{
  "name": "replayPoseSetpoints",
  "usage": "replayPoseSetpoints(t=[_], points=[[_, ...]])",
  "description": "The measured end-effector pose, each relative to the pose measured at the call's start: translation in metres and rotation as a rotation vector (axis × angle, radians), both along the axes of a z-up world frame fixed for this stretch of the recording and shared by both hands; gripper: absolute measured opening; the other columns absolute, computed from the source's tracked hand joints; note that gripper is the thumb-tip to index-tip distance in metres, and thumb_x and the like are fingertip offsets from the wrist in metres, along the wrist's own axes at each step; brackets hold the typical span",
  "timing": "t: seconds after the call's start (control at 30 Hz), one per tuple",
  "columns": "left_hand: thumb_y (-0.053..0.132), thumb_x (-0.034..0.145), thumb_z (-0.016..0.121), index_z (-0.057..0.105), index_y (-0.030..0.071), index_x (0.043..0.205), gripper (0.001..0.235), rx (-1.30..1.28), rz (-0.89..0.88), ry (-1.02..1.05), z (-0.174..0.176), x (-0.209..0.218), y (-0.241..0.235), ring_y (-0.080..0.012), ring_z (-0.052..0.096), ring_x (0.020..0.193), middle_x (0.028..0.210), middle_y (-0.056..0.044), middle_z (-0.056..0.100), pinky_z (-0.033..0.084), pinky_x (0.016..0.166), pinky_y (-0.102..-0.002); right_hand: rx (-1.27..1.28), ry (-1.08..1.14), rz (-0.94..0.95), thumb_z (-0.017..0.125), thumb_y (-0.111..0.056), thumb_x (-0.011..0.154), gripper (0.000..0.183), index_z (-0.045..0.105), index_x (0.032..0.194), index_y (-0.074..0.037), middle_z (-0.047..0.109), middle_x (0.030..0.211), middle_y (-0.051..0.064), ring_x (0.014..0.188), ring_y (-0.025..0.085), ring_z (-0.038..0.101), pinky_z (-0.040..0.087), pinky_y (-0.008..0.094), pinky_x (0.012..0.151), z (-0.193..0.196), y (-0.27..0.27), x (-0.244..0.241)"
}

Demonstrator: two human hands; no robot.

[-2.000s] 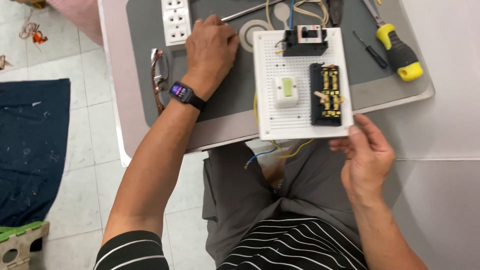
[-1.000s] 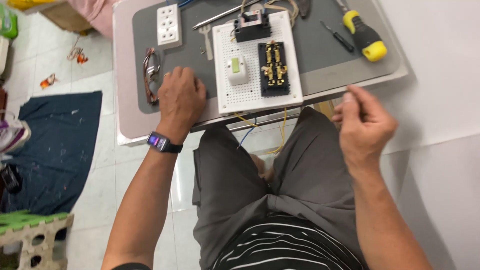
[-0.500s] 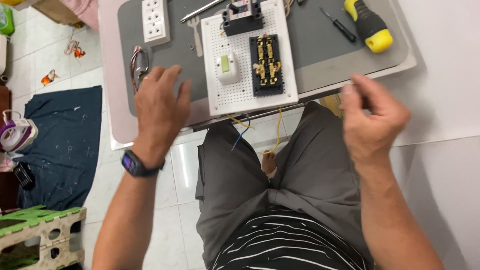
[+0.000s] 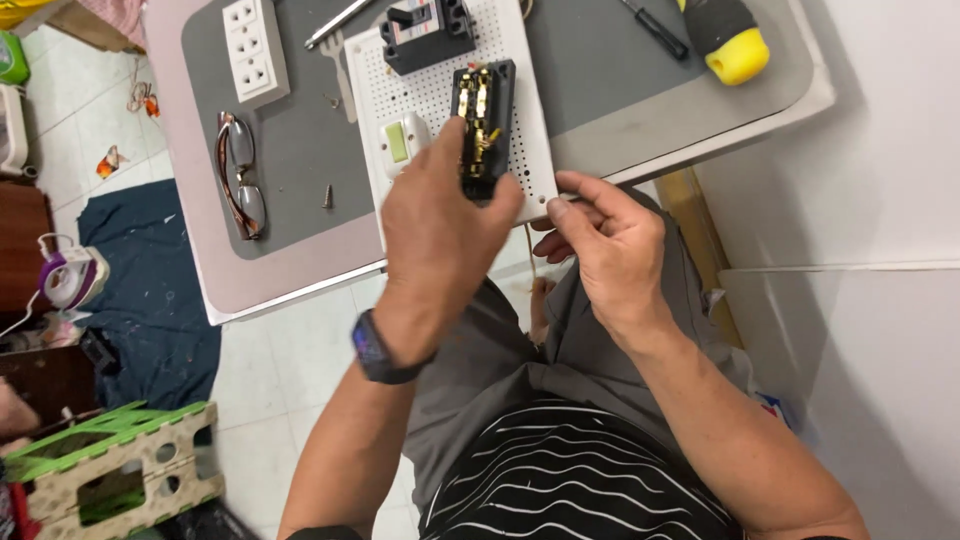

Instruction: The person assembles an electrical switch mechanism by inserting wires into a black plastic housing and securing them with a screwdriver. They then place the assembled component onto a white perforated board alongside other electrical parts.

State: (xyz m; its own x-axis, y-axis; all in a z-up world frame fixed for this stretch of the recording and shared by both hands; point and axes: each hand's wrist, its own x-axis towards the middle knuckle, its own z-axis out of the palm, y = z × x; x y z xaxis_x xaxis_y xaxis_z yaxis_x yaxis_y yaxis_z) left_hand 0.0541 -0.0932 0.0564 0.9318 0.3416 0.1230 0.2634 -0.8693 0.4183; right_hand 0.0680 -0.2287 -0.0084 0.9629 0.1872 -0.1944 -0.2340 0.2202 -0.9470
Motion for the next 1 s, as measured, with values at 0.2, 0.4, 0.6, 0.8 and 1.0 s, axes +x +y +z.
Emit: replayPoseSetpoints(t=[0.2, 0.4, 0.6, 0.8, 1.0], points=[[0.033, 0.077, 0.061, 0.060, 0.009, 0.121, 0.050, -0.238, 0.091, 0.085, 0.034, -0.001, 0.004, -0.0155, 0.054, 0.069, 0.101, -0.002, 0.064, 0.045, 0.074, -0.032, -0.016, -0.032, 0.043, 0.064, -0.006, 0.089, 0.028, 0.065, 0.115, 0.004, 0.069, 0.071, 0.012, 0.054, 0.017, 0.067, 0.058, 0.024, 0.053, 0.000, 0.000, 0.001], [0.026, 0.081, 0.067, 0.064, 0.005, 0.117, 0.042, -0.154, -0.018, -0.108, 0.013, -0.006, 0.014, -0.0207, 0.055, 0.082, 0.096, -0.006, 0.068, 0.049, 0.075, -0.035, -0.022, -0.045, 0.088, 0.065, -0.004, 0.089, 0.030, 0.063, 0.118, 0.005, 0.068, 0.072, 0.013, 0.056, 0.019, 0.068, 0.060, 0.025, 0.053, -0.006, -0.004, 0.006], [0.023, 0.086, 0.070, 0.061, 0.003, 0.119, 0.040, -0.041, -0.157, -0.192, 0.008, -0.009, 0.026, -0.0317, 0.065, 0.105, 0.118, -0.017, 0.065, 0.053, 0.086, -0.043, -0.043, -0.110, 0.108, 0.063, -0.001, 0.091, 0.030, 0.060, 0.120, 0.008, 0.070, 0.079, 0.018, 0.058, 0.023, 0.070, 0.060, 0.026, 0.053, -0.005, -0.003, 0.004], [0.025, 0.081, 0.070, 0.058, 0.003, 0.124, 0.049, 0.016, -0.205, -0.078, 0.020, 0.008, 0.032, -0.0305, 0.063, 0.107, 0.119, -0.012, 0.066, 0.049, 0.087, -0.043, -0.032, -0.121, 0.113, 0.061, -0.005, 0.094, 0.030, 0.058, 0.120, 0.008, 0.069, 0.082, 0.017, 0.059, 0.021, 0.068, 0.060, 0.026, 0.056, -0.001, -0.004, 0.001], [0.028, 0.075, 0.067, 0.055, 0.003, 0.128, 0.059, -0.017, -0.175, 0.042, 0.029, 0.018, 0.034, -0.0324, 0.063, 0.105, 0.119, -0.012, 0.069, 0.047, 0.086, -0.042, -0.052, -0.107, 0.115, 0.061, -0.007, 0.093, 0.029, 0.060, 0.120, 0.006, 0.071, 0.083, 0.017, 0.059, 0.021, 0.068, 0.060, 0.026, 0.056, 0.007, -0.004, -0.002]])
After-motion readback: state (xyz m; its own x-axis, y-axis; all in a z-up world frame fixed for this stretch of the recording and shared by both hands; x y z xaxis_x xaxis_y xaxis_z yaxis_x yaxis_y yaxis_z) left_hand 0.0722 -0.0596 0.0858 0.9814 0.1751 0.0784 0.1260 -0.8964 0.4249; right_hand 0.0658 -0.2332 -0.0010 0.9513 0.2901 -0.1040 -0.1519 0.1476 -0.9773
